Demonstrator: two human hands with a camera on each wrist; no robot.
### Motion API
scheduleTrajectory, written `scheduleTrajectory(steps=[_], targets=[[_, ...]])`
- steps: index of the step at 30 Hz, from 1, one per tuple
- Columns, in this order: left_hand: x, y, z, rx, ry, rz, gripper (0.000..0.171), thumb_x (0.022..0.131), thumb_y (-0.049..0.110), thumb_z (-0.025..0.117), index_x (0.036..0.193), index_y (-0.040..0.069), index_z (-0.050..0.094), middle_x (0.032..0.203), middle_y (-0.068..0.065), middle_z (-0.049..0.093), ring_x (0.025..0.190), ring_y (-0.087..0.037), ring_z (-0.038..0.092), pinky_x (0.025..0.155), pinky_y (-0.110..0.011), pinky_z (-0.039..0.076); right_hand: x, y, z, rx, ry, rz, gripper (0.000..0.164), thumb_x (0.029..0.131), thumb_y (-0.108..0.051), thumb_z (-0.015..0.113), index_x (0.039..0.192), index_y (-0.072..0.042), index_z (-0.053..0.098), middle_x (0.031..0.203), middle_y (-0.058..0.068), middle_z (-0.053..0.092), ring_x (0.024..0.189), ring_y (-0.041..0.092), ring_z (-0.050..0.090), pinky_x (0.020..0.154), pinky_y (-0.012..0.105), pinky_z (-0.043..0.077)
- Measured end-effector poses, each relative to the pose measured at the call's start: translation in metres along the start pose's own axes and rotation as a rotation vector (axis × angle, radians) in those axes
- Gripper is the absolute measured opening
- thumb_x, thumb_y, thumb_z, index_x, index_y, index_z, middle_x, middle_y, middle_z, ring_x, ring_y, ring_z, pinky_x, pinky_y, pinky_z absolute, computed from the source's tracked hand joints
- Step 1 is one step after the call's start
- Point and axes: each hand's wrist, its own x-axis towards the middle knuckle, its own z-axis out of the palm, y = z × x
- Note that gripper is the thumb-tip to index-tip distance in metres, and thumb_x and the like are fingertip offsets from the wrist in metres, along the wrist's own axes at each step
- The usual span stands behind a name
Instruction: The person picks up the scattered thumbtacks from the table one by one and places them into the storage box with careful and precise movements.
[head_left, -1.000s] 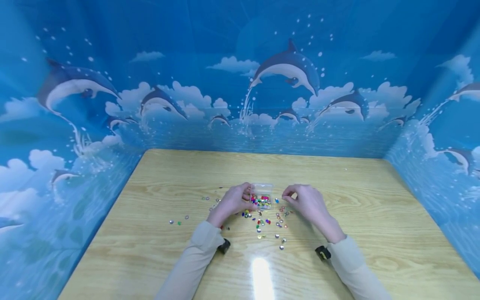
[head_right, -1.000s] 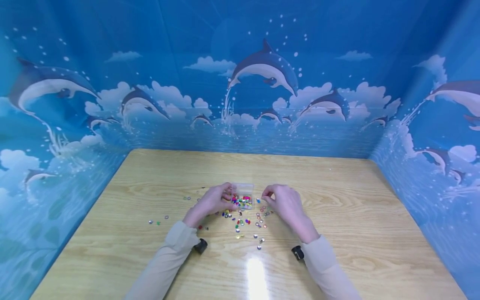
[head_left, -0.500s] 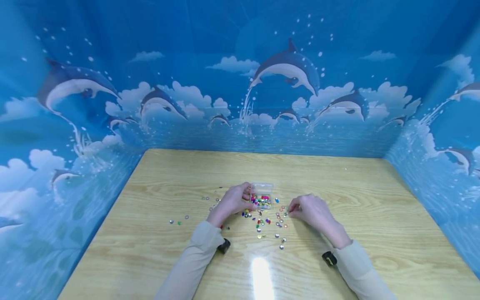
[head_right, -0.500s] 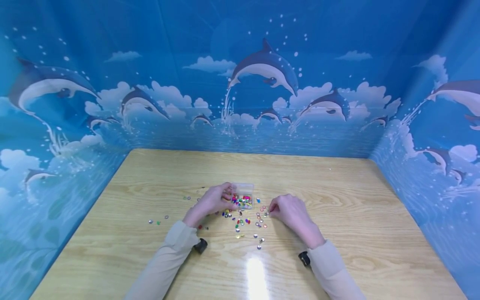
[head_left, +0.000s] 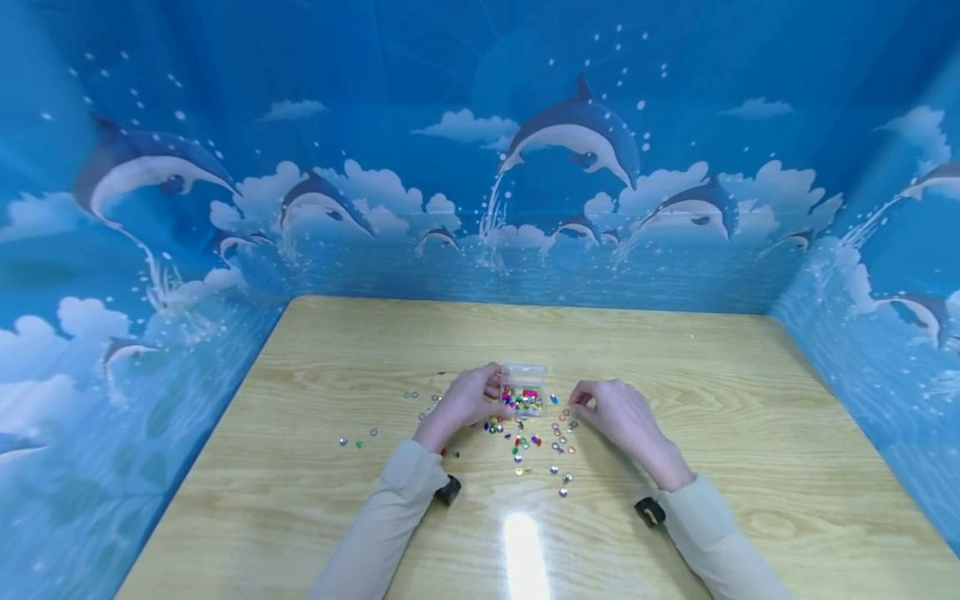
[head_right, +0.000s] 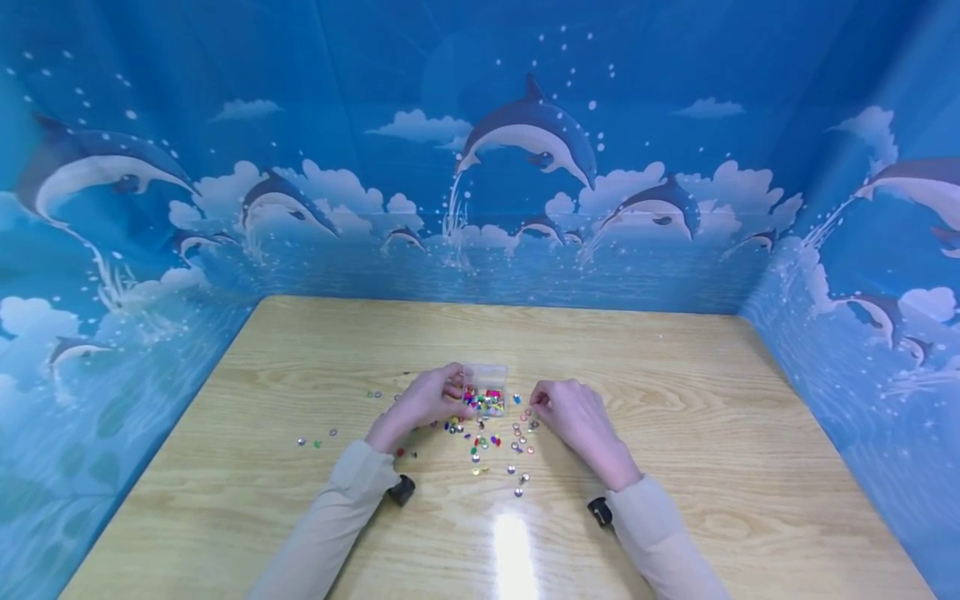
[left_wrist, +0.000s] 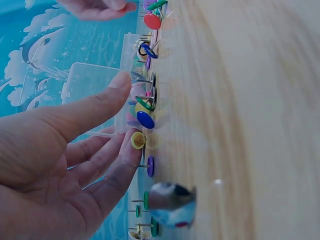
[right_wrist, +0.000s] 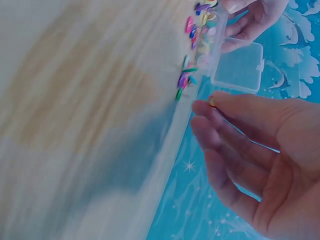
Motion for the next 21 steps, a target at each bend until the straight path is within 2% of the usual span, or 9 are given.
scheduleTrajectory(steps=[3,12,21], targets=[[0.0,0.0,-0.001,-0.001,0.001,0.002,0.07,0.077,0.02,0.088,0.138,0.012,0.056,0.127,-0.009,0.065,0.111,-0.023,0.064,0.098,-0.039,0.055,0.006,-0.007,0.001,0.009,0.04,-0.005,0.006,0.086,-0.011,0.08,0.092,-0.012,0.077,0.08,0.001,0.075,0.045,0.004,0.036,0.04,0.018,0.028],[0.001,0.0,-0.001,-0.003,-0.003,-0.002,0.07,0.077,0.018,0.088,0.139,0.012,0.056,0.126,-0.008,0.065,0.109,-0.022,0.065,0.096,-0.038,0.056,0.025,-0.032,0.002,0.062,0.068,0.0,0.007,0.085,-0.018,0.081,0.089,-0.015,0.076,0.08,0.0,0.075,0.047,0.002,0.048,0.042,0.019,0.037],[0.001,0.001,-0.002,0.003,-0.009,0.0,0.069,0.078,0.018,0.088,0.139,0.012,0.056,0.126,-0.009,0.065,0.11,-0.023,0.065,0.098,-0.039,0.055,0.033,-0.037,0.006,0.065,0.079,-0.012,0.008,0.086,-0.018,0.081,0.091,-0.013,0.077,0.065,-0.002,0.067,0.042,0.004,0.042,0.038,0.017,0.03]])
